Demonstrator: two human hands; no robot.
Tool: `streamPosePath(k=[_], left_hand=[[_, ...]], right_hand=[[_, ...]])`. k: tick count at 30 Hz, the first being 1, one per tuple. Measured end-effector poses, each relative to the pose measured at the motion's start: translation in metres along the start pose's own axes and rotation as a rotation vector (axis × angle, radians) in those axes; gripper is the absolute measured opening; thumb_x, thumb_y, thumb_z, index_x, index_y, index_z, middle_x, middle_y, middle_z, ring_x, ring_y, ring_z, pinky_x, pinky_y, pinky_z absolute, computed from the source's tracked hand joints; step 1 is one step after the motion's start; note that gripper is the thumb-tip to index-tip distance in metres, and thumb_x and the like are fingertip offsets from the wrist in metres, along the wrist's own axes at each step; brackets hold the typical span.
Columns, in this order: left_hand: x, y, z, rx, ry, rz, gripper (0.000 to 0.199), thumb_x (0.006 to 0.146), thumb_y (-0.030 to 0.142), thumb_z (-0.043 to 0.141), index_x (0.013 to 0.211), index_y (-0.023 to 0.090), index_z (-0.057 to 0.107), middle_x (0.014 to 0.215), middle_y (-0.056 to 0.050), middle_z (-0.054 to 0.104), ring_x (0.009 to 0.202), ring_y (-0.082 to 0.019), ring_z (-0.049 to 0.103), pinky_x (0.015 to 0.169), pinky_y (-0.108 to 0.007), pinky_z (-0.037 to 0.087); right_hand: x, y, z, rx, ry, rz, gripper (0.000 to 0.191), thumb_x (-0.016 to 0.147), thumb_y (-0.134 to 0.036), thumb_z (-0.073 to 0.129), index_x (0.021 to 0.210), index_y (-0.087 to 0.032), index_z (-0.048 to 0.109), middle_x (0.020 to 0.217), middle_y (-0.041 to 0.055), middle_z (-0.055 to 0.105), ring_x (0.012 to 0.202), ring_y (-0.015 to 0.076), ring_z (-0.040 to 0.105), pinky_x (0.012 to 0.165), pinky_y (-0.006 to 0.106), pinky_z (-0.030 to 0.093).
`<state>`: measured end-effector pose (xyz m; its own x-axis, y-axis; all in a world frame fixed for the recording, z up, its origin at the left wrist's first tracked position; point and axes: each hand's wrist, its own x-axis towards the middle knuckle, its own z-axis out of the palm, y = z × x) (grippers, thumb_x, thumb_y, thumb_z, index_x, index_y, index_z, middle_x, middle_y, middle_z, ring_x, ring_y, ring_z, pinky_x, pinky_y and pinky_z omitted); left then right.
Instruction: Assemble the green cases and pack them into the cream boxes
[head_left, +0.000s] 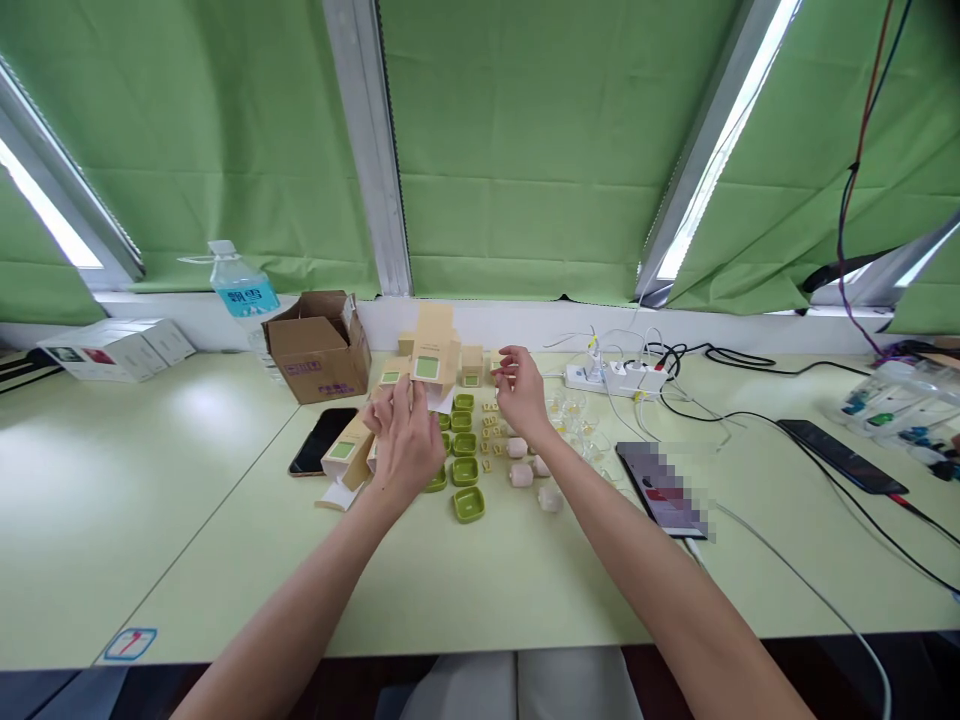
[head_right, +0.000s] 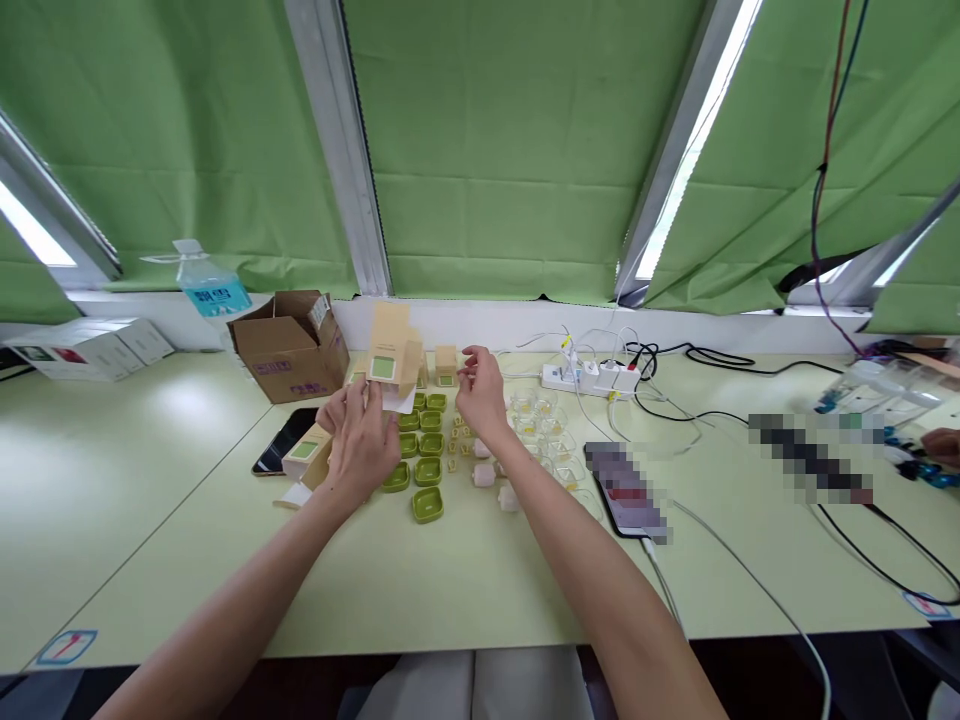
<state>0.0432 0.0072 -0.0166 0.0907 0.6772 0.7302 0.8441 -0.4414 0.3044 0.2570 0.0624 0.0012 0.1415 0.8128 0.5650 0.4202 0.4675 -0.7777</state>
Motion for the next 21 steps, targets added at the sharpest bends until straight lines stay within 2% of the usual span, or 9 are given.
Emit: streamPosePath(k=[3,6,8,11,14,17,21], left_hand=[[-0.002,0.020,0.003,-0.046,-0.033,0.043,0.062,0.098,0.022,0.053,0.160,0.013,0.054,0.165,-0.028,0.052,0.145,-0.053,0.046,0.120,-0.072,0.026],[-0.005,0.041,0.008,-0.056,-0.054,0.112,0.062,0.097,0.020,0.055,0.158,0.013,0.056,0.159,-0.028,0.058,0.140,-0.051,0.051,0.118,-0.070,0.027],[-0.009,0.053,0.012,-0.026,-0.037,0.166,0.060,0.097,0.018,0.056,0.156,0.014,0.057,0.155,-0.027,0.062,0.135,-0.049,0.055,0.116,-0.067,0.030],[-0.018,0.063,0.017,0.024,-0.012,0.236,0.056,0.098,0.017,0.056,0.153,0.014,0.060,0.152,-0.026,0.064,0.131,-0.045,0.057,0.114,-0.062,0.032],[-0.027,0.062,0.018,0.071,-0.008,0.289,0.051,0.100,0.018,0.056,0.151,0.014,0.061,0.152,-0.026,0.064,0.131,-0.043,0.057,0.113,-0.060,0.033],[-0.033,0.052,0.015,0.044,-0.018,0.352,0.050,0.101,0.021,0.059,0.151,0.017,0.060,0.152,-0.025,0.062,0.132,-0.043,0.057,0.111,-0.060,0.037],[-0.030,0.037,0.010,-0.230,-0.027,0.430,0.044,0.104,0.023,0.058,0.148,0.023,0.053,0.153,-0.021,0.059,0.139,-0.039,0.055,0.113,-0.060,0.044]], right_hand=[[-0.045,-0.020,-0.020,0.147,-0.126,-0.138,0.064,0.099,-0.020,0.060,0.159,-0.038,0.048,0.147,0.0116,0.053,0.117,0.0254,0.071,0.104,0.048,0.063],[-0.075,-0.030,-0.037,0.188,-0.236,-0.141,0.077,0.099,-0.026,0.070,0.168,-0.047,0.042,0.165,0.0099,0.039,0.129,0.0279,0.066,0.120,0.057,0.057],[-0.083,-0.027,-0.045,0.221,-0.257,-0.120,0.073,0.102,-0.033,0.070,0.168,-0.047,0.043,0.167,0.0091,0.039,0.137,0.0291,0.062,0.126,0.060,0.052],[-0.085,-0.015,-0.051,0.265,-0.251,-0.096,0.060,0.106,-0.041,0.066,0.164,-0.042,0.052,0.164,0.0101,0.044,0.143,0.0284,0.058,0.128,0.056,0.051],[-0.088,-0.005,-0.052,0.321,-0.273,-0.057,0.055,0.106,-0.042,0.065,0.160,-0.039,0.057,0.164,0.0114,0.047,0.134,0.0259,0.065,0.123,0.052,0.055],[-0.091,-0.003,-0.054,0.412,-0.314,-0.019,0.057,0.104,-0.037,0.068,0.159,-0.039,0.057,0.165,0.0107,0.052,0.125,0.0242,0.071,0.116,0.050,0.060],[-0.093,-0.009,-0.059,0.475,-0.312,0.003,0.056,0.101,-0.036,0.073,0.156,-0.038,0.059,0.164,0.0097,0.058,0.120,0.0236,0.073,0.110,0.047,0.062]])
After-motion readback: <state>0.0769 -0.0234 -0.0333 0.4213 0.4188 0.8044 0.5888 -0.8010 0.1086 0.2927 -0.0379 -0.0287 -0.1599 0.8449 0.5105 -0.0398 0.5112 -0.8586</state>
